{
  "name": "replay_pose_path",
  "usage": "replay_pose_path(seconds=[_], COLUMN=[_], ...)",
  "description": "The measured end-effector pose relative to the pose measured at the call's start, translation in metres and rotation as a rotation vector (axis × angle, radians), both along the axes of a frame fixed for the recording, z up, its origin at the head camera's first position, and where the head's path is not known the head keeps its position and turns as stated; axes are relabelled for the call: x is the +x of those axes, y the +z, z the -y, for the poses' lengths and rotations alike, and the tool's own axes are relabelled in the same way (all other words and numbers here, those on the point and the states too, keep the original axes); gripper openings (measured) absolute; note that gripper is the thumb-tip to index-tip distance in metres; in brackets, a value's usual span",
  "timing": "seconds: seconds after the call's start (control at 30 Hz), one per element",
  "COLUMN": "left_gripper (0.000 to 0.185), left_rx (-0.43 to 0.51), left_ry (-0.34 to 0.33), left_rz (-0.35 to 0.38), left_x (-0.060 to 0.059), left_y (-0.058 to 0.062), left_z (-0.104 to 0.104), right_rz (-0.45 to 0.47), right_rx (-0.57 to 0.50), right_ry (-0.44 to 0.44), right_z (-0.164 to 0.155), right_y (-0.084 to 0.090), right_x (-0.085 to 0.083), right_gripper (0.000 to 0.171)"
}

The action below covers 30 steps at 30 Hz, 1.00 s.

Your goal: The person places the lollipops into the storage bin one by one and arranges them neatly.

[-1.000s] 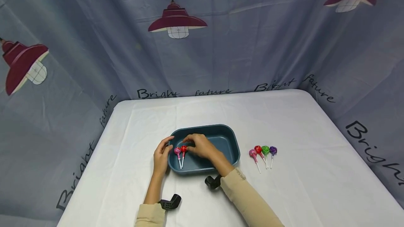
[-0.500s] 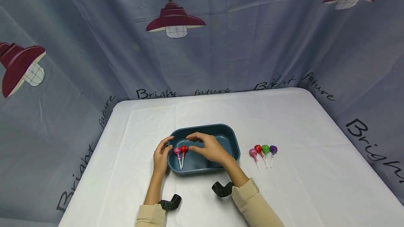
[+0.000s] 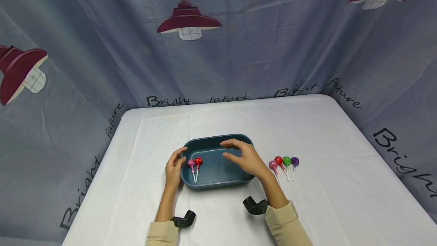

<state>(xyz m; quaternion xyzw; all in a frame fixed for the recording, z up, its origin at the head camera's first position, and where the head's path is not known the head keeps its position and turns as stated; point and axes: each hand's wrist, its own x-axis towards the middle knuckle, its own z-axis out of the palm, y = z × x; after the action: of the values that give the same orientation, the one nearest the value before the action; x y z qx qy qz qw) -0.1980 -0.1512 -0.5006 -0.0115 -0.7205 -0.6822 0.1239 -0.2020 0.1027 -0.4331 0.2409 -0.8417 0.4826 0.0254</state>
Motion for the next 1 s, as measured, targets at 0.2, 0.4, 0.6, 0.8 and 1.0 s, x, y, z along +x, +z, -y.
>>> replay_pose_path(seconds=[0.2,0.4,0.6,0.8,1.0], left_gripper=[0.03,0.029,0.029,0.029,0.029], left_rx=[0.008,0.001,-0.002,0.012,0.004], left_ry=[0.001,0.021,0.024,0.016,0.018], left_rz=[-0.001,-0.043,-0.053,-0.05,-0.051], left_x=[-0.004,-0.014,-0.014,-0.014,-0.015], left_y=[-0.011,-0.031,-0.033,-0.031,-0.031], left_z=[0.003,0.006,0.006,0.007,0.007], right_rz=[0.018,0.002,-0.024,-0.095,-0.109], right_rx=[-0.041,-0.106,-0.116,-0.029,-0.005], right_ry=[-0.096,-0.165,-0.269,-0.401,-0.442], right_z=[-0.025,-0.057,-0.084,-0.115,-0.15], right_y=[0.004,-0.005,-0.01,-0.051,-0.098], right_x=[0.004,0.001,0.003,-0.013,-0.033], right_gripper=[0.032,0.034,0.032,0.033,0.035])
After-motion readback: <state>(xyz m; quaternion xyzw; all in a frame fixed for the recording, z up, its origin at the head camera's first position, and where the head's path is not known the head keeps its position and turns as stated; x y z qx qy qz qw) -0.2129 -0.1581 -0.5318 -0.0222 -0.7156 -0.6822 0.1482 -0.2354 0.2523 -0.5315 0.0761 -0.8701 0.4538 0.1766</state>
